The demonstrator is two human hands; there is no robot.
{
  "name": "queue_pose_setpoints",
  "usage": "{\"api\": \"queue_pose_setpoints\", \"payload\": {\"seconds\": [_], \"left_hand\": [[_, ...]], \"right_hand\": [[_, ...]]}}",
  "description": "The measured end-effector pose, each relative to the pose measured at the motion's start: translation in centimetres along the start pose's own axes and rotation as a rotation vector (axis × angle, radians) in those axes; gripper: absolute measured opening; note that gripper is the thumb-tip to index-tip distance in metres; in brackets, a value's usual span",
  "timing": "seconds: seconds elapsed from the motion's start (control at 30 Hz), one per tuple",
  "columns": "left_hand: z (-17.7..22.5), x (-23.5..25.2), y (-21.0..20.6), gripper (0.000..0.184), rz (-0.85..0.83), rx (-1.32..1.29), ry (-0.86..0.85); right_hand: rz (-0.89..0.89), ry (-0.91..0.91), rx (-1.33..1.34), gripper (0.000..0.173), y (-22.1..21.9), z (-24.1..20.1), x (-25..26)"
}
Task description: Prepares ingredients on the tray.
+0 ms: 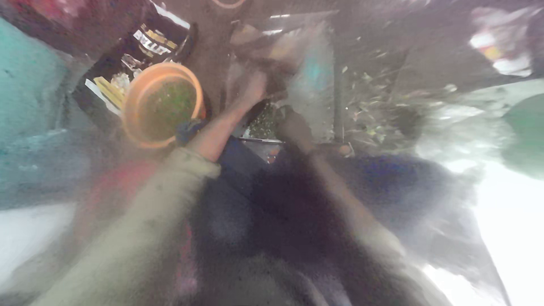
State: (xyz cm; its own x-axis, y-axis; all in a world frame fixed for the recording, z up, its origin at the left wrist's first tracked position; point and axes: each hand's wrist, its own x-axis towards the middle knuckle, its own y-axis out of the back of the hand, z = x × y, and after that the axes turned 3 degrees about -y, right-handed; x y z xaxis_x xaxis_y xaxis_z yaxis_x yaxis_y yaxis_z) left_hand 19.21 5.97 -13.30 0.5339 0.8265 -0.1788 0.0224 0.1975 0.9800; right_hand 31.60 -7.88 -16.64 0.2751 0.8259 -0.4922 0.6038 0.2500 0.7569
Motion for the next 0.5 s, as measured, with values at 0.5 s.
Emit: {"api": "queue_pose_setpoints", "payload": {"seconds": [0.5], "left_hand": [[0.1, 0.1, -0.4, 0.02, 0.057, 0.062, -0.108]], "right_hand": [[0.049, 0.061, 0.107, 0.047, -0.4, 0.3, -2.8]]}}
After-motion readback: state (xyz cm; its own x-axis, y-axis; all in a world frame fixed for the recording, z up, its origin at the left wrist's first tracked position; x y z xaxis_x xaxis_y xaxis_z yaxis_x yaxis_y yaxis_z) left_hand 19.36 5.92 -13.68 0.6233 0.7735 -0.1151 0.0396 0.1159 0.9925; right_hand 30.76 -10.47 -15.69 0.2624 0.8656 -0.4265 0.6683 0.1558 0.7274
